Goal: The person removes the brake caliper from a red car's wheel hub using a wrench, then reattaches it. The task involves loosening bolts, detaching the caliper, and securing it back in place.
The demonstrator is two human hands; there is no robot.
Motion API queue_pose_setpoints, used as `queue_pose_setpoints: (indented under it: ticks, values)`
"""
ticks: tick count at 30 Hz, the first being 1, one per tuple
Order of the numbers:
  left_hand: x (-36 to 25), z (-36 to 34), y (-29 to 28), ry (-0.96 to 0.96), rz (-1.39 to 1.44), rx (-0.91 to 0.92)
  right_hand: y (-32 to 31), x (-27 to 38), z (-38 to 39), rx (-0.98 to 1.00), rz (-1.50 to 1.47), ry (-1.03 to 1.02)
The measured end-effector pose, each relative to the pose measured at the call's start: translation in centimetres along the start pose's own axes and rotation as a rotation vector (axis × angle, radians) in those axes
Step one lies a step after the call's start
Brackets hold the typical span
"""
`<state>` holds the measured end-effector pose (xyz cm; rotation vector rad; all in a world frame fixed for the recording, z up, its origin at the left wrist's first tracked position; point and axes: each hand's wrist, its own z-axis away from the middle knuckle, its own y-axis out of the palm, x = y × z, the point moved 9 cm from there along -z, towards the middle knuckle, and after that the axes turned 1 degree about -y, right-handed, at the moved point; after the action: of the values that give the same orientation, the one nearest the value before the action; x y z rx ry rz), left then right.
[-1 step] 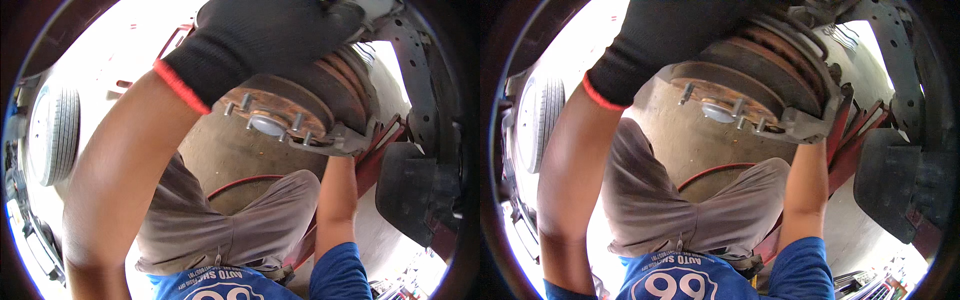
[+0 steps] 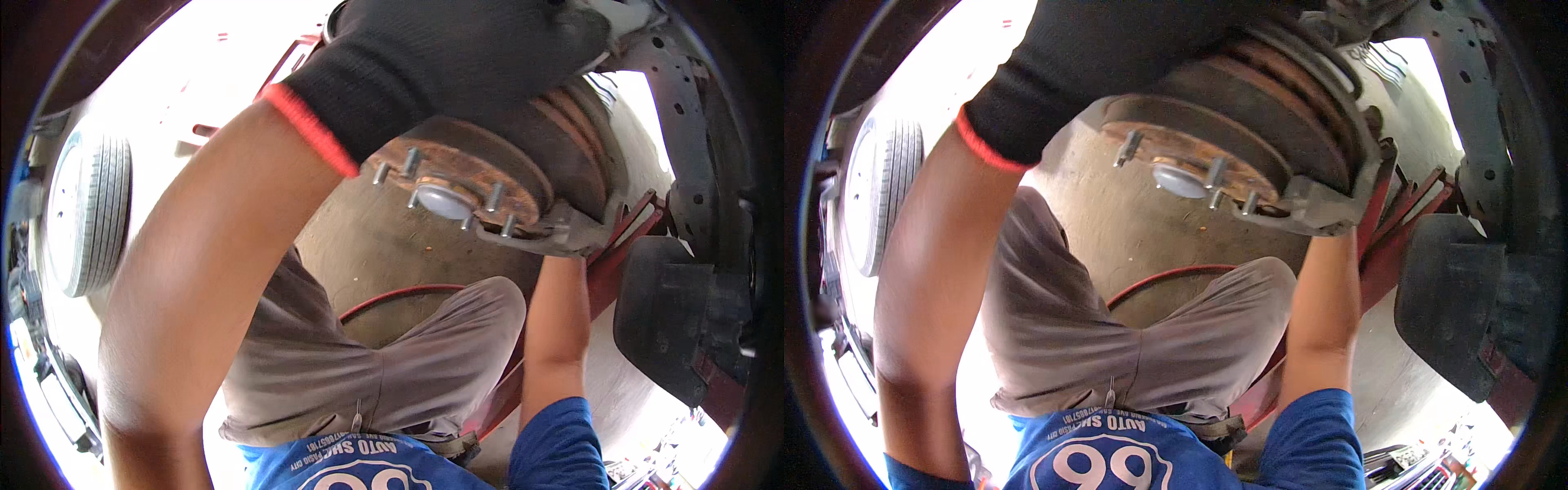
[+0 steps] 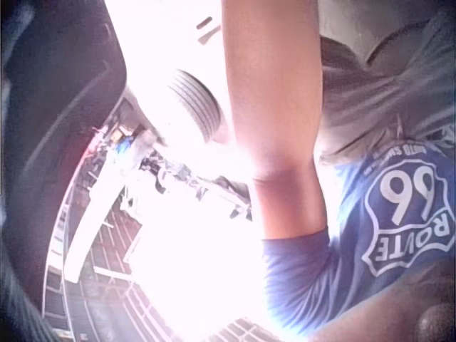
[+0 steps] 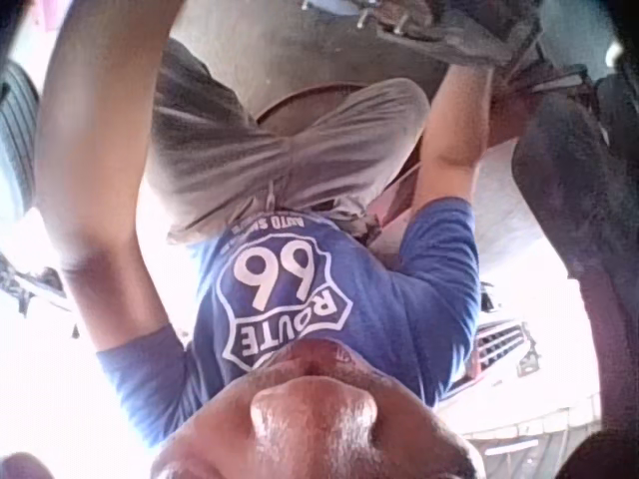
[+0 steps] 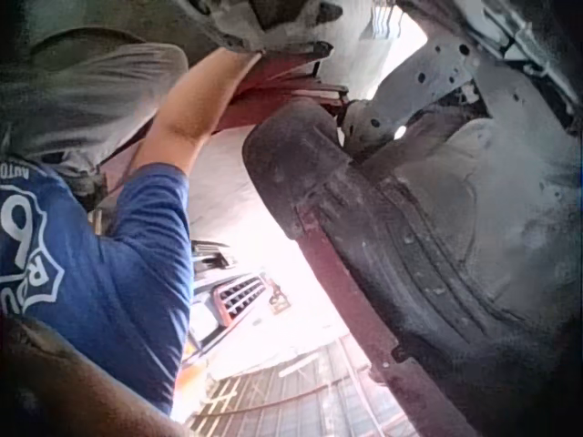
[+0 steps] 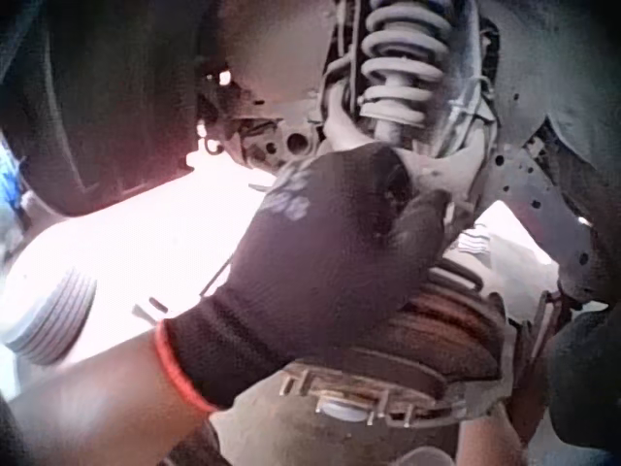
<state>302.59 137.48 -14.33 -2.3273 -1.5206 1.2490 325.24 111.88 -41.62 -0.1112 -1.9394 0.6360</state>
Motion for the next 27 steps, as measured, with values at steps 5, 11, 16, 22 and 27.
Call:
queue_pose_setpoints:
  ticks: [5, 11, 16, 22, 27]
  values:
    - [-1.2, 0.2, -0.5, 0.021, -0.147, -0.036, -1.5, 0.6, -2.5, 0.020, -0.161, 0.065]
    - [-0.3, 0.1, -0.8, -0.102, -0.151, 0.054, -1.8, 0.0, -1.7, 0.032, -0.200, 0.105]
    - [-1.3, 1.7, -1.4, -0.061, -0.248, -0.076, -1.6, -0.6, -1.0, 0.044, -0.220, 0.131]
    - [-0.4, 1.4, -0.9, -0.094, -0.118, 0.039, -1.3, -0.9, -0.7, 0.048, -0.246, 0.151]
    - [-1.5, 1.6, -0.5, -0.150, -0.228, -0.032, -1.5, -1.1, -0.7, 0.050, -0.282, 0.165]
